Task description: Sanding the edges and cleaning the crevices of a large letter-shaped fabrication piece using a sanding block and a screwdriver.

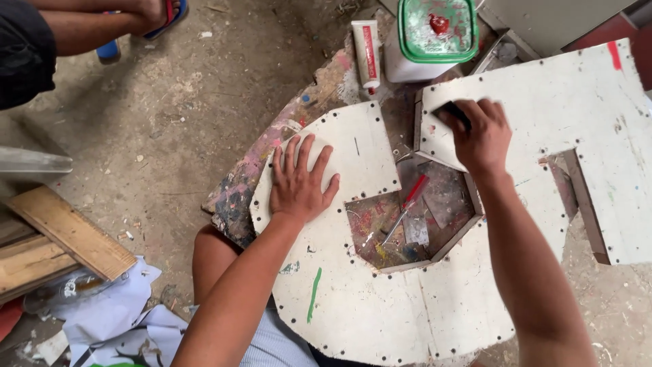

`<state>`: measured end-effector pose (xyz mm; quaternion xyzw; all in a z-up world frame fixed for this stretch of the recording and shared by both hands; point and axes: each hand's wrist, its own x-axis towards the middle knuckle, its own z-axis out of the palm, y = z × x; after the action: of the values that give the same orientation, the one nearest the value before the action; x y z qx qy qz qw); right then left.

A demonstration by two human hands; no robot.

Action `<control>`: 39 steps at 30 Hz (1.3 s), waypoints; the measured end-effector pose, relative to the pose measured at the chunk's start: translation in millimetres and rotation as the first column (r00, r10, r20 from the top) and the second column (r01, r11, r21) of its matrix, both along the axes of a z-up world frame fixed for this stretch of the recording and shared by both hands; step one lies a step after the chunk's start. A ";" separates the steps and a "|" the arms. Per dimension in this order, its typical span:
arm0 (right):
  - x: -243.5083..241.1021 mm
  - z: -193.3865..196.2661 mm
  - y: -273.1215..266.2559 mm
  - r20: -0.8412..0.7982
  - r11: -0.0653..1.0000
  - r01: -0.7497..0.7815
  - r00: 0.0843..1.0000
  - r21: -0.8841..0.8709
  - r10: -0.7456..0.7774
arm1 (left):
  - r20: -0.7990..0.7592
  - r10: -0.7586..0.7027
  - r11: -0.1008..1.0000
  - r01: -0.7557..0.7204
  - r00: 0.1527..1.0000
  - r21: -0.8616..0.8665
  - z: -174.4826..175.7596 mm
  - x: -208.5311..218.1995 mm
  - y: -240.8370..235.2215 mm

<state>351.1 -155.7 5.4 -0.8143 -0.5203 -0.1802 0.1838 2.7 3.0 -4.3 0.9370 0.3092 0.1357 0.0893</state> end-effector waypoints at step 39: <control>-31.5 -28.0 39.6 0.116 0.946 -0.020 0.991 -0.325 0.061 | -0.060 0.002 1.000 -0.004 0.998 -0.029 1.0 -0.2 0.1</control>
<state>319.6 -116.1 -22.7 -0.8095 -0.5700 -0.1393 0.0188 2.5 3.1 -3.2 0.9388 0.3151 0.1032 0.0932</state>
